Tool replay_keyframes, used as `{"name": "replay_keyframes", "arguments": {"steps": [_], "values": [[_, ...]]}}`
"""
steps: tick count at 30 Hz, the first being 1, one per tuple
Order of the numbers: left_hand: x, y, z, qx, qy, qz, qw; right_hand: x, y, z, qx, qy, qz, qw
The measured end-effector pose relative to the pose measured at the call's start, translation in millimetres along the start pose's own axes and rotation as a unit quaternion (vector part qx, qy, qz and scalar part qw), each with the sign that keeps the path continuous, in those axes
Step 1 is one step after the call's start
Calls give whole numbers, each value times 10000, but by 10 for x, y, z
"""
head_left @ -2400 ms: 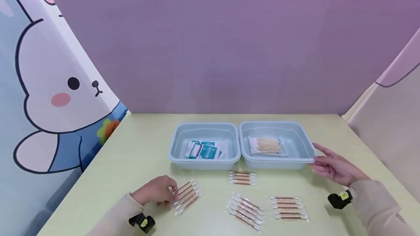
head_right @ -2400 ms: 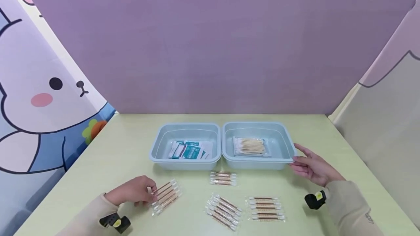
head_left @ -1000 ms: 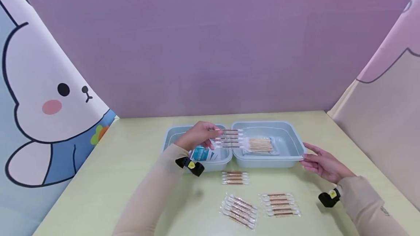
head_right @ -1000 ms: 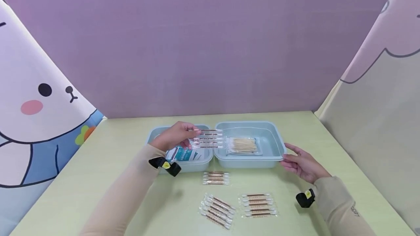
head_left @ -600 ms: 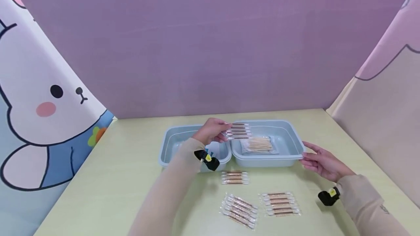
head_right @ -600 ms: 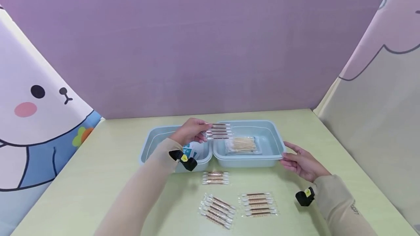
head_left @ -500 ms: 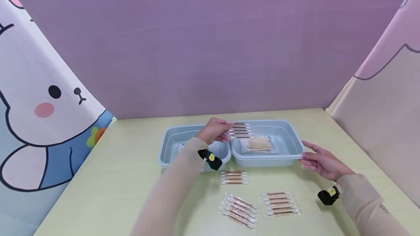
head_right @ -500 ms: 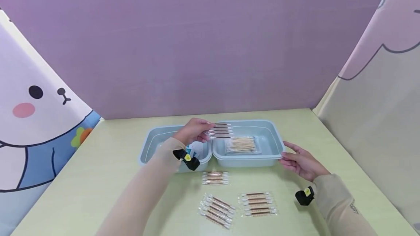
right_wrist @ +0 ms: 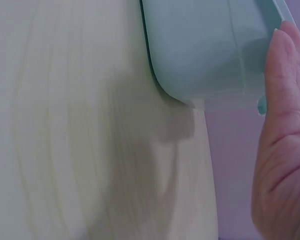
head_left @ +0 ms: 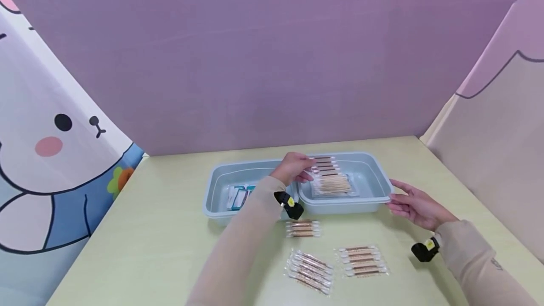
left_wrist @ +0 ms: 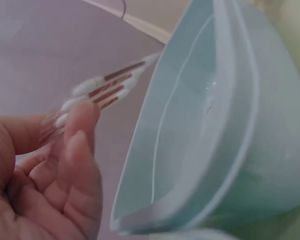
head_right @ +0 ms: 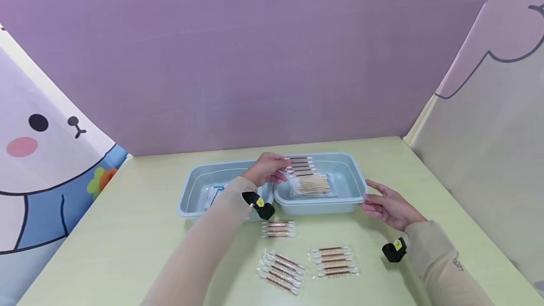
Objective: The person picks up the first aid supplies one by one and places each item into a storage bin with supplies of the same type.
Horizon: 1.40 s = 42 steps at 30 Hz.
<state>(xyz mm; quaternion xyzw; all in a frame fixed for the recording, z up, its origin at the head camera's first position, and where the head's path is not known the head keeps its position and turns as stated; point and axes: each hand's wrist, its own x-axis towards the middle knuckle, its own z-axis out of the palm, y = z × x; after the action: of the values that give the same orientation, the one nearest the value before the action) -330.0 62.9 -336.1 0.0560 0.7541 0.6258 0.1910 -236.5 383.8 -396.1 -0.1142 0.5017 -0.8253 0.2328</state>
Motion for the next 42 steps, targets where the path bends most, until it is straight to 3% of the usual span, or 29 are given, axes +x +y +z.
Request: {"name": "replay_keyframes", "arguments": {"steps": [8, 22, 34, 36, 42], "values": [[57, -2, 161, -182, -26, -7, 9998, 36, 28, 12, -20, -101, -85, 9999], [70, -46, 223, -175, -18, -79, 9998, 76, 72, 72, 16, -65, 7, 10000], [-63, -45, 65, 584, 931, -139, 9938, 182, 21, 64, -30, -171, 164, 9997], [-107, -22, 47, 766, 865, -135, 9932, 191, 4, 67, -56, -168, 201, 9996], [-297, 80, 40, 1505, 240, 261, 9880, 208, -81, 53, 42, -148, 108, 9998]]}}
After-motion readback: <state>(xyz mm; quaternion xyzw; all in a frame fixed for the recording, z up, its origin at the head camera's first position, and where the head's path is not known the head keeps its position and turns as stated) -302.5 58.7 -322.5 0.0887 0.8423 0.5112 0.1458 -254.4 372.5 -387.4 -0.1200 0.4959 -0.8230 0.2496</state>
